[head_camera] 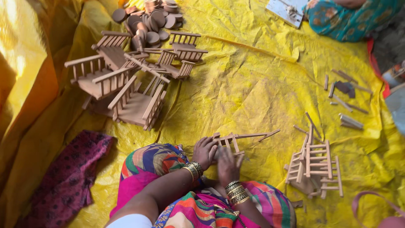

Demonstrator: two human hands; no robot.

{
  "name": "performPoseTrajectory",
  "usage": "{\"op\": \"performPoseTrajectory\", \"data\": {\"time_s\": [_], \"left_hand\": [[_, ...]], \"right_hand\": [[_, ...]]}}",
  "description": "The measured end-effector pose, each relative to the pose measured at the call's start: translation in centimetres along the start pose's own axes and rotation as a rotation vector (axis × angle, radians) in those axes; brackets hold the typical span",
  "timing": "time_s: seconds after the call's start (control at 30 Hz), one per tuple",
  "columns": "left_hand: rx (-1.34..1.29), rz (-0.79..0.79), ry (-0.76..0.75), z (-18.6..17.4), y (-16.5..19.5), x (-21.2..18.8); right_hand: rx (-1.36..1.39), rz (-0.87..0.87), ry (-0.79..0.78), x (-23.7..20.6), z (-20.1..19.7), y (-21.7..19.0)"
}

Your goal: The person sits on a tarp on the ground and assembles miniature wooden chairs, fitting slats and seat pieces together by hand and sanding small wooden parts with a sanding block, placing finished pieces with a pile of completed miniature chairs.

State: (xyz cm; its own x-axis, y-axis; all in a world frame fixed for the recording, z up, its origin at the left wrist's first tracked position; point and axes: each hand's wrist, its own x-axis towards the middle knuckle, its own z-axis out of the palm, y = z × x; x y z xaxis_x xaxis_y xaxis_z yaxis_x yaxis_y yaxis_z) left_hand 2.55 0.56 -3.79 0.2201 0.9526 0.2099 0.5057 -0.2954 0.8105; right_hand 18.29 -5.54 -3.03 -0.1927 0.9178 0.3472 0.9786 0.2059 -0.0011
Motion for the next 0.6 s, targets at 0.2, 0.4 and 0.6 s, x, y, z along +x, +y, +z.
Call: {"op": "performPoseTrajectory", "data": {"time_s": [0.2, 0.4, 0.6], "left_hand": [[0.029, -0.013, 0.011, 0.6, 0.1, 0.1], [-0.024, -0.009, 0.053, 1.0, -0.1, 0.5], [-0.006, -0.011, 0.033, 0.3, 0.2, 0.5]], "right_hand": [[0.125, 0.235, -0.013, 0.9, -1.1, 2.1], [0.142, 0.013, -0.005, -1.8, -0.7, -1.2], [0.024, 0.278, 0.005, 0.9, -2.6, 3.3]]}}
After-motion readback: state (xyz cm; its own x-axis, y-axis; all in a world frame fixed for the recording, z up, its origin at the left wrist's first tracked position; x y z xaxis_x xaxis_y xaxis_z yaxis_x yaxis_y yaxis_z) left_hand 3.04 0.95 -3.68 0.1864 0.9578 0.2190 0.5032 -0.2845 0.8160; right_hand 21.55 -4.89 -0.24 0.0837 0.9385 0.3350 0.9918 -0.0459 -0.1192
